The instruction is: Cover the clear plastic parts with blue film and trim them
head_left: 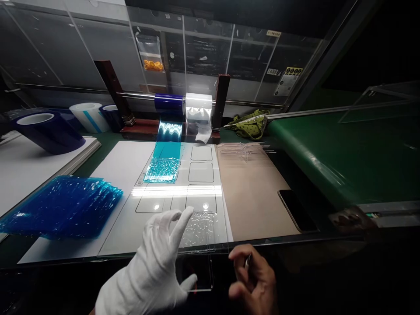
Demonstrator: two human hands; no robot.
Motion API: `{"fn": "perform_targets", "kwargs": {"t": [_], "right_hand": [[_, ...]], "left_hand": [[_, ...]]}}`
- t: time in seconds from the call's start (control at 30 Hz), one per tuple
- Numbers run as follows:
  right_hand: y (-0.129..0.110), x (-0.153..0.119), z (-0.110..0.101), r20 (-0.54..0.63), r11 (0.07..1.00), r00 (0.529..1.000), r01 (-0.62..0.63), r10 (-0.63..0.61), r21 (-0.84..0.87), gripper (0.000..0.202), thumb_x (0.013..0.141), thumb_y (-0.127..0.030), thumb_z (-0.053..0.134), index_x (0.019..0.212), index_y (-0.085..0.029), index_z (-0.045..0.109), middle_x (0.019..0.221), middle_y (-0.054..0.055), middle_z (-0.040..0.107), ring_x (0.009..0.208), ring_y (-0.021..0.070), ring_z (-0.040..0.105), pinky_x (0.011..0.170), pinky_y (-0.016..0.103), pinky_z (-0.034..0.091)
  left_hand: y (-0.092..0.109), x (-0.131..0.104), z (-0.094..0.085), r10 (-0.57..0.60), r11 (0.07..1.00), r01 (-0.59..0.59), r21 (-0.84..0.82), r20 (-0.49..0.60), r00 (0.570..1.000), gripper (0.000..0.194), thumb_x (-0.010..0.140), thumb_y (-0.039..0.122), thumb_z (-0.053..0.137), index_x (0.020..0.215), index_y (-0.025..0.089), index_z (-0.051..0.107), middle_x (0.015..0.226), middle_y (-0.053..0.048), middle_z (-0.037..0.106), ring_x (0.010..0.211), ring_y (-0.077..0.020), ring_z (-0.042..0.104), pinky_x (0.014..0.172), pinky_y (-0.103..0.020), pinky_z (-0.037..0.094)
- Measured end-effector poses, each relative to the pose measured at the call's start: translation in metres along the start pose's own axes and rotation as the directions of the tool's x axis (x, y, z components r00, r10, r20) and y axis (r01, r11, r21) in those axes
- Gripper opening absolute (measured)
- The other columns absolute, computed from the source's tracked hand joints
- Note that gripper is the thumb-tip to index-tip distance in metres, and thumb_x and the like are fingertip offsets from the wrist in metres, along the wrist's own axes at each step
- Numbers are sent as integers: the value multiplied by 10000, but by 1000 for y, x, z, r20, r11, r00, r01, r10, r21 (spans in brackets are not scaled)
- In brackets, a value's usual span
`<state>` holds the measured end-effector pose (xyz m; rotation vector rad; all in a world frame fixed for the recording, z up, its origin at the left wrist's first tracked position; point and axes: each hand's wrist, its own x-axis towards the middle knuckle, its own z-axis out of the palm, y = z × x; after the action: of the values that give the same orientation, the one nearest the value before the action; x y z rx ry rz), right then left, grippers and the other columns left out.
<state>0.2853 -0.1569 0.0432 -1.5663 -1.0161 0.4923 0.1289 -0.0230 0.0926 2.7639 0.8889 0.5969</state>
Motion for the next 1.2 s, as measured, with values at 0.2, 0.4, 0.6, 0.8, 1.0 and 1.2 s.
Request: {"fn": "perform_targets", "kwargs": {"t": [0.2,0.4,0.6,0.8,1.0,1.2], "right_hand": [[-24,23,3,221,986,962,164,-161,8,136,877,-288,533,883,-207,641,691,1,584,612,121,565,561,217,429],[-12,19,-13,336,943,924,261,-182,-205,163,903,-193,444,801,-202,571,695,23,631,602,133,608,549,226,432],[35,35,-79,244,682,960,87,137,-726,435,910,-260,361,1337,-191,416,791,67,726,696,248,700,595,320,511],[76,130,-82,195,351,981,187,-13,-918,375,888,-110,317,1163,-137,570,964,141,691,915,275,640,677,359,503],[67,150,-64,305,375,947,319,-99,-870,372,877,-194,446,1227,-109,543,1254,178,576,1160,305,517,957,462,435],[-24,103,-13,586,586,743,644,-324,-492,937,740,-538,643,1467,-133,212,1400,180,464,1311,337,393,1074,557,318]], "left_hand": [[4,0,-2,61,988,-44,149,-108,992,1032,518,304,676,1428,150,216,1198,-179,424,1101,-361,439,944,-532,354],[-2,-4,0,38,975,-13,223,-109,993,1041,543,349,692,1435,155,192,1201,-190,426,1108,-378,455,949,-548,361],[-10,-8,-1,21,945,15,326,-108,994,1045,564,382,700,1440,109,200,1199,-233,435,1103,-410,460,909,-574,381],[-25,-22,8,-303,803,359,-476,192,933,1201,496,604,749,1468,190,177,1430,-201,325,1312,-421,296,1052,-635,226],[-25,-21,22,98,-466,514,-720,536,839,1385,428,990,58,1370,31,392,1353,-249,465,1255,-389,442,1046,-564,323],[-13,-7,43,198,-821,429,-377,516,833,1394,397,970,349,1375,-24,341,1366,-274,426,1309,-402,356,1105,-549,196]]}}
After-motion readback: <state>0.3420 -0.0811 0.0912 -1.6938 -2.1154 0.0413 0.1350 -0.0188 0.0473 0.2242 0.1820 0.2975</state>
